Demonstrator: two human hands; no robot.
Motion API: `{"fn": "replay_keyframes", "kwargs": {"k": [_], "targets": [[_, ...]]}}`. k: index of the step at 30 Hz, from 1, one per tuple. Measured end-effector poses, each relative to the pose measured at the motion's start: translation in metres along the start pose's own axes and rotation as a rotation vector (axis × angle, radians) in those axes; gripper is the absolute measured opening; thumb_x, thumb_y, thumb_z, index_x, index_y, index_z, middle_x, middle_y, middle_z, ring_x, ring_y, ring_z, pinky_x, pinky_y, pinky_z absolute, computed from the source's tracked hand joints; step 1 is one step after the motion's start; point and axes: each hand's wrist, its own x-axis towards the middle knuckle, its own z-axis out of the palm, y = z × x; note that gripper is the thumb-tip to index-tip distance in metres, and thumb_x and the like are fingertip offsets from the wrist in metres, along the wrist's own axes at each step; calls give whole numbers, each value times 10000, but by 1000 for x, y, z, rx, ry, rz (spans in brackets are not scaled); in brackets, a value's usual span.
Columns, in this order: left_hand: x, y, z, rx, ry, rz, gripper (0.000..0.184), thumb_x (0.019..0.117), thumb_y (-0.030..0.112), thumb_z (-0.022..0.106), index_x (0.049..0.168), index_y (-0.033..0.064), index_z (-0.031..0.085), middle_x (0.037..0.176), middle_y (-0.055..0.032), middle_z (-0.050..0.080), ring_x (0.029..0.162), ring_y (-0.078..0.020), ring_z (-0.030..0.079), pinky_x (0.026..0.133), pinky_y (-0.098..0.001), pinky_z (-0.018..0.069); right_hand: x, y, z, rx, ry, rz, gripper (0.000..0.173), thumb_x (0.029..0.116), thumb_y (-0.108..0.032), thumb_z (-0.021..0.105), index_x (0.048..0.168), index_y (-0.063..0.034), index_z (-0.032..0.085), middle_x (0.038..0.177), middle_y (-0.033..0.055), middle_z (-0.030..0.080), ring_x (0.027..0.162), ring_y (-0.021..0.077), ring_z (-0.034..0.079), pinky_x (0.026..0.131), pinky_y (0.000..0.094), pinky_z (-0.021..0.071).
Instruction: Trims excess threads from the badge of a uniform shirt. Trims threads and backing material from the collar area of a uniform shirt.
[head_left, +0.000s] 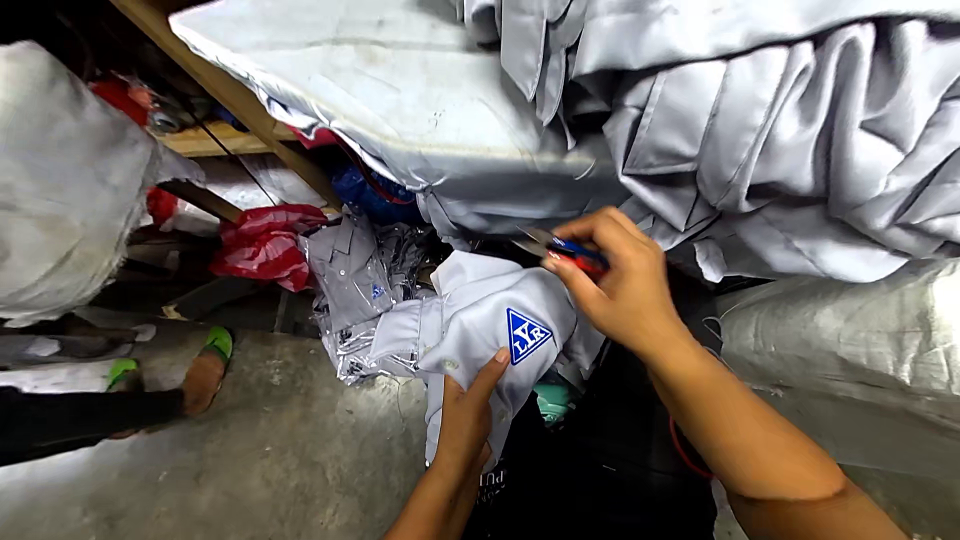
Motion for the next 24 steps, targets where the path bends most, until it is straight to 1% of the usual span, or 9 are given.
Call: {"fn": "replay_keyframes", "kwargs": {"k": [4,10,12,15,17,19,21,22,24], "targets": [[-7,1,0,-13,-7,11,197,960,-32,531,1150,13,558,897,-17,740,822,-84,729,777,-265,621,88,7,50,-147,26,-53,209,917,-55,690,1087,65,700,1057,243,648,968,376,673,810,487,576],[-18,7,-3,-5,15,62,228,954,-68,510,1156,29,552,914,28,747,848,-45,724,818,-251,612,158,11,77,-349,-159,22,250,960,-76,656,1125,110,688,1176,302,635,1187,470,588,969,558,510],[-19,11,-5,-1,14,107,215,983,-66,465,1147,40,553,915,63,743,859,-11,714,838,-229,600,135,-1,68,-290,-103,-45,306,953,-149,686,1179,57,698,1161,278,652,1158,467,602,944,585,521],[-19,16,-6,20,-1,192,204,1057,67,352,1205,17,482,944,128,697,902,75,667,878,-176,564,57,-25,43,-118,-159,-39,398,1006,-370,606,1212,-47,716,1120,162,706,1057,337,677,884,538,554],[-21,20,-7,4,-95,225,370,1094,358,379,1256,30,429,1017,162,665,993,105,632,935,-167,533,-1,-35,28,19,-217,-1,589,948,-532,610,1278,-52,696,1142,129,716,1041,276,686,876,489,566],[-20,21,-9,27,-224,220,585,969,649,482,1188,112,562,1013,167,731,1007,74,664,928,-206,554,-43,-42,16,115,-332,39,877,844,-602,698,1458,5,545,1365,177,641,1238,298,625,1010,498,524],[-17,18,-12,361,-439,331,718,995,646,406,1191,-21,586,1108,51,706,1101,39,620,990,-219,496,-68,-43,11,174,-454,77,1091,772,-529,802,1556,76,347,1568,253,433,1428,352,468,1148,506,413],[-14,18,-11,617,-552,457,791,1029,609,365,1208,-128,589,1204,-109,685,1215,-76,590,1092,-304,429,-77,-43,11,200,-445,80,1104,741,-484,827,1534,117,348,1570,295,403,1441,377,447,1165,502,393],[-9,23,0,1000,-675,653,898,1013,673,323,1265,-151,576,1311,-299,618,1343,-385,527,1156,-650,264,-87,-39,12,267,-375,92,955,727,-422,822,1424,136,485,1470,302,517,1379,344,522,1136,463,428]]}}
